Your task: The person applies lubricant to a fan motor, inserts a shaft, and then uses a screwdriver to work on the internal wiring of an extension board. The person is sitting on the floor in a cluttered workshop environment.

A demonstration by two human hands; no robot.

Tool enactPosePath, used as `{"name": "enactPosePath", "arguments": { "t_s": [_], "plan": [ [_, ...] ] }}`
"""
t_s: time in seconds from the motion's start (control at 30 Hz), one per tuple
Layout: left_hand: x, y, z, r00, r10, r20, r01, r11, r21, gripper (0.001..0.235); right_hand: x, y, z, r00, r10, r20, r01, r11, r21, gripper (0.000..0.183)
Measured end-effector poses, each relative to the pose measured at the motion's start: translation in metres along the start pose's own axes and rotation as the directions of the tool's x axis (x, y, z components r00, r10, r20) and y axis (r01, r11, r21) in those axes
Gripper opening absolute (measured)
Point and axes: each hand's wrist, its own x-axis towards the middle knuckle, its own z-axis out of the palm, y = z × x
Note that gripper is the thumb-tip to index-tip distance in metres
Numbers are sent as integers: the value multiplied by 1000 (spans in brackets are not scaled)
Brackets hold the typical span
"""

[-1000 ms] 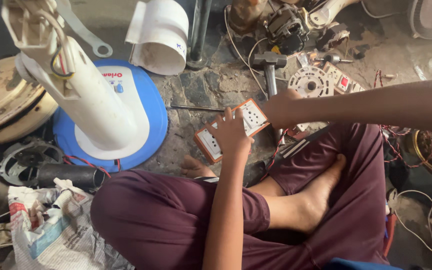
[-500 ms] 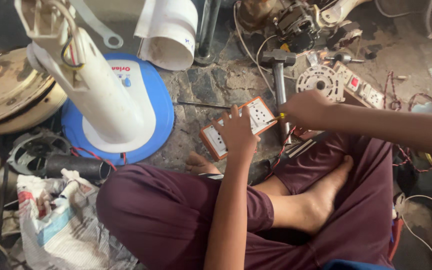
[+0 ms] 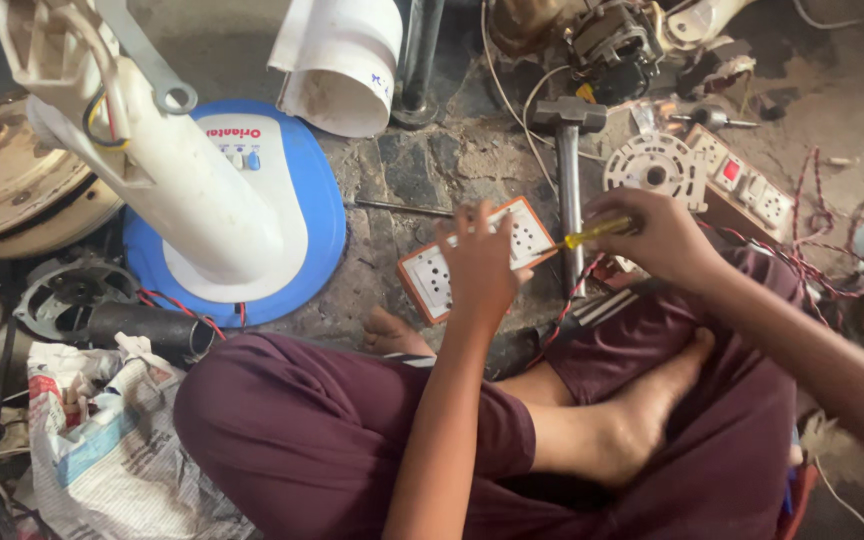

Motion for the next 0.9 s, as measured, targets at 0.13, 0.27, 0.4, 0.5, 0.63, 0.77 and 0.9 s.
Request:
{"name": "enactPosePath", "arguments": {
  "t_s": [0.13, 0.27, 0.4, 0.5, 0.63, 0.77, 0.9],
  "plan": [
    [10, 4, 15, 975, 223, -14, -220, 949, -227, 56, -13, 9, 13, 953, 225, -201, -134, 913, 386, 50],
    [18, 7, 34, 958, 285, 33, -257, 904, -342, 41, -16, 17, 26, 934, 100, -343, -8, 965, 261, 51],
    [18, -7, 44, 942, 335, -8, -311, 867, -390, 44, -14, 29, 34, 929, -93, -359, 173, 965, 198, 42],
    [18, -12, 49, 934, 345, -88, -350, 845, -405, 45, -15, 39, 34, 919, -142, -367, 221, 958, 184, 38],
    [17, -14, 48, 938, 337, -80, -337, 834, -436, 43, -12, 46, 39, 906, -204, -372, 263, 958, 115, 35],
    [17, -12, 44, 941, 332, -70, -330, 845, -422, 43, -11, 48, 42, 906, -215, -364, 255, 965, 64, 34],
    [16, -10, 38, 942, 327, -70, -327, 856, -401, 42, -9, 40, 44, 907, -203, -368, 232, 972, 36, 33]
  ]
}}
